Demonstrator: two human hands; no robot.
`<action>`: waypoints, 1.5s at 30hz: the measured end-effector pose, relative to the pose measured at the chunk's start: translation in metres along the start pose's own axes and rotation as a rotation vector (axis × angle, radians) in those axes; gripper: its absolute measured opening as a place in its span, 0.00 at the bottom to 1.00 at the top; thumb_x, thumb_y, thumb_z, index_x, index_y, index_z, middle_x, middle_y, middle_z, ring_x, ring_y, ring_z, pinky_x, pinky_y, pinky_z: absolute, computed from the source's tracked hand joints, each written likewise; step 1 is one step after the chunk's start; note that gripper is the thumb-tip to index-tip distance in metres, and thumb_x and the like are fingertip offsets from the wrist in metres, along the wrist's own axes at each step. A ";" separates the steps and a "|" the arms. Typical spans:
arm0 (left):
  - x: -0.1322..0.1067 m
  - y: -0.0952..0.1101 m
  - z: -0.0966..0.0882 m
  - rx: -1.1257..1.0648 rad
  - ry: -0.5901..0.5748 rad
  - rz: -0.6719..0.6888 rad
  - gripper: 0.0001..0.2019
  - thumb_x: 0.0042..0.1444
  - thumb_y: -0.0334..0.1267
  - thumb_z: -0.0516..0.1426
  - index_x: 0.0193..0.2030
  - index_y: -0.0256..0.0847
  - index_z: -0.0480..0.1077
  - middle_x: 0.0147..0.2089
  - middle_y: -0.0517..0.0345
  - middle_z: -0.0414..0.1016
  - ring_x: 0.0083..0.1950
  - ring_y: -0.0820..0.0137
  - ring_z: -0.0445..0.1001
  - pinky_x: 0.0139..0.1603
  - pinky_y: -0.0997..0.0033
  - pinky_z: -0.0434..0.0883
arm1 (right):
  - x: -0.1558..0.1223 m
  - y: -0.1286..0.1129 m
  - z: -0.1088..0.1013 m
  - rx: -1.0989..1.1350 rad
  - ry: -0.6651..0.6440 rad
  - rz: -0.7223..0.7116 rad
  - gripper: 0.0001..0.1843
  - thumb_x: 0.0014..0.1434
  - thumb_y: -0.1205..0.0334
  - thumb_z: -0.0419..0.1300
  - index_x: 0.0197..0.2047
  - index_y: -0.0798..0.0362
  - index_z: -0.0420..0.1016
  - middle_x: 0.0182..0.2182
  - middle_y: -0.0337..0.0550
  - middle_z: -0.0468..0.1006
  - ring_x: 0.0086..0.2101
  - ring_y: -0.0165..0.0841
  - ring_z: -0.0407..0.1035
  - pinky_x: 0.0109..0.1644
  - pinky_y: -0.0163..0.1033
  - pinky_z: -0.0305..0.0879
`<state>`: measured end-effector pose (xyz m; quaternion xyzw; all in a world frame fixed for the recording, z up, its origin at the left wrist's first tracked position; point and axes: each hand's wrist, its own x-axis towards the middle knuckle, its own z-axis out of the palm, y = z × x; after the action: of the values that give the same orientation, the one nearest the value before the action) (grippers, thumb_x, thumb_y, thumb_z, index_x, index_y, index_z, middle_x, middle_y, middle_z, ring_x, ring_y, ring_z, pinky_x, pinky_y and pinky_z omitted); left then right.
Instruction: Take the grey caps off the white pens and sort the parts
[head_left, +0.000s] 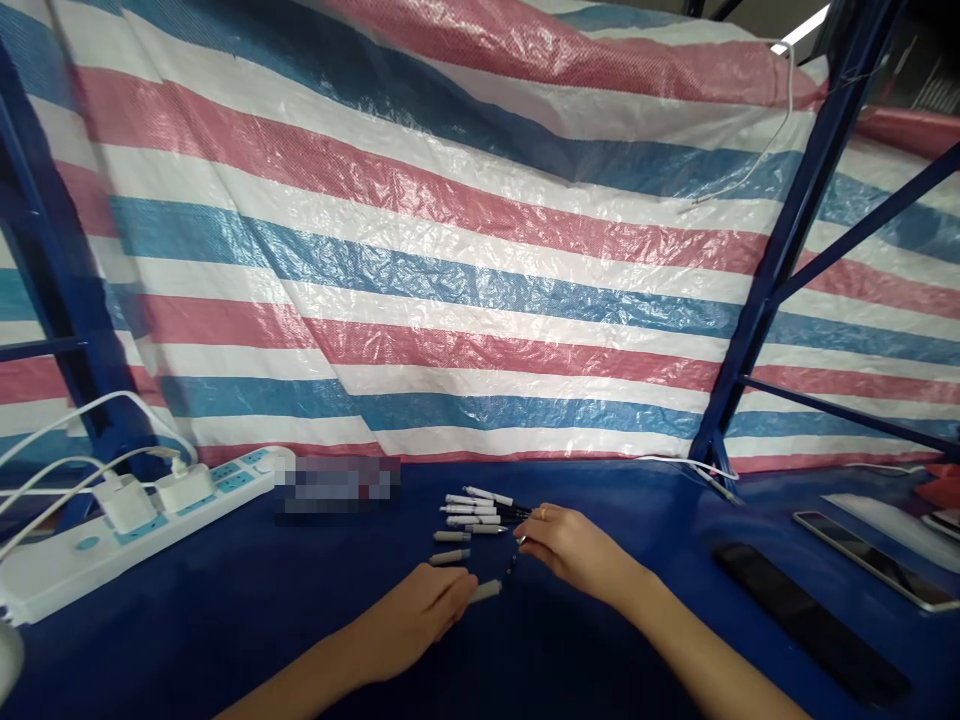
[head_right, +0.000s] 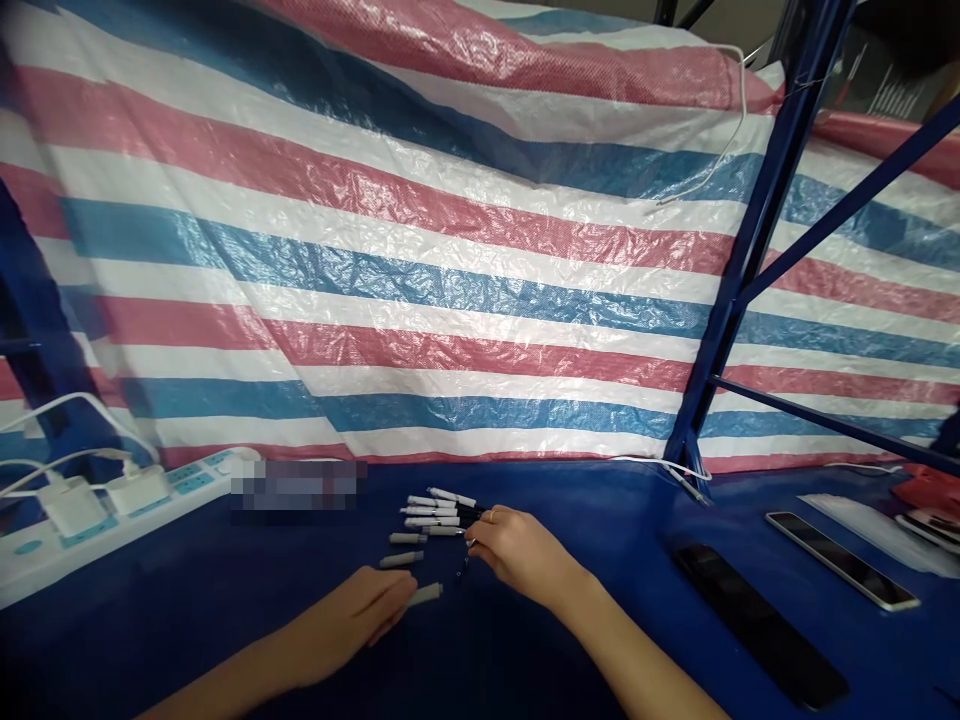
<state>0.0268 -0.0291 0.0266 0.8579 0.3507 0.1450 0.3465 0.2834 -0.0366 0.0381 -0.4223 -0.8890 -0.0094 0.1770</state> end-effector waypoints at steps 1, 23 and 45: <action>-0.002 0.001 0.002 0.058 0.013 0.031 0.27 0.68 0.55 0.36 0.27 0.40 0.61 0.24 0.62 0.65 0.26 0.73 0.65 0.29 0.73 0.61 | 0.000 0.002 0.003 0.008 -0.021 0.007 0.10 0.66 0.66 0.53 0.46 0.53 0.75 0.38 0.45 0.77 0.39 0.35 0.71 0.42 0.36 0.65; 0.000 -0.020 0.007 0.565 0.071 0.261 0.10 0.66 0.41 0.49 0.35 0.41 0.64 0.35 0.60 0.73 0.35 0.67 0.73 0.33 0.71 0.59 | 0.001 -0.010 0.017 -0.073 -0.101 0.055 0.13 0.64 0.72 0.50 0.45 0.53 0.74 0.37 0.45 0.75 0.38 0.35 0.70 0.42 0.36 0.63; 0.002 -0.023 0.010 0.598 0.161 0.210 0.05 0.63 0.36 0.50 0.39 0.42 0.65 0.39 0.60 0.72 0.39 0.67 0.73 0.35 0.70 0.62 | -0.001 -0.008 0.015 0.006 -0.101 0.078 0.21 0.60 0.73 0.51 0.54 0.50 0.70 0.44 0.45 0.76 0.44 0.36 0.71 0.49 0.37 0.65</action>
<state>0.0214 -0.0208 0.0035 0.9388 0.3139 0.1378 0.0333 0.2736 -0.0400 0.0243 -0.4558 -0.8797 0.0216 0.1334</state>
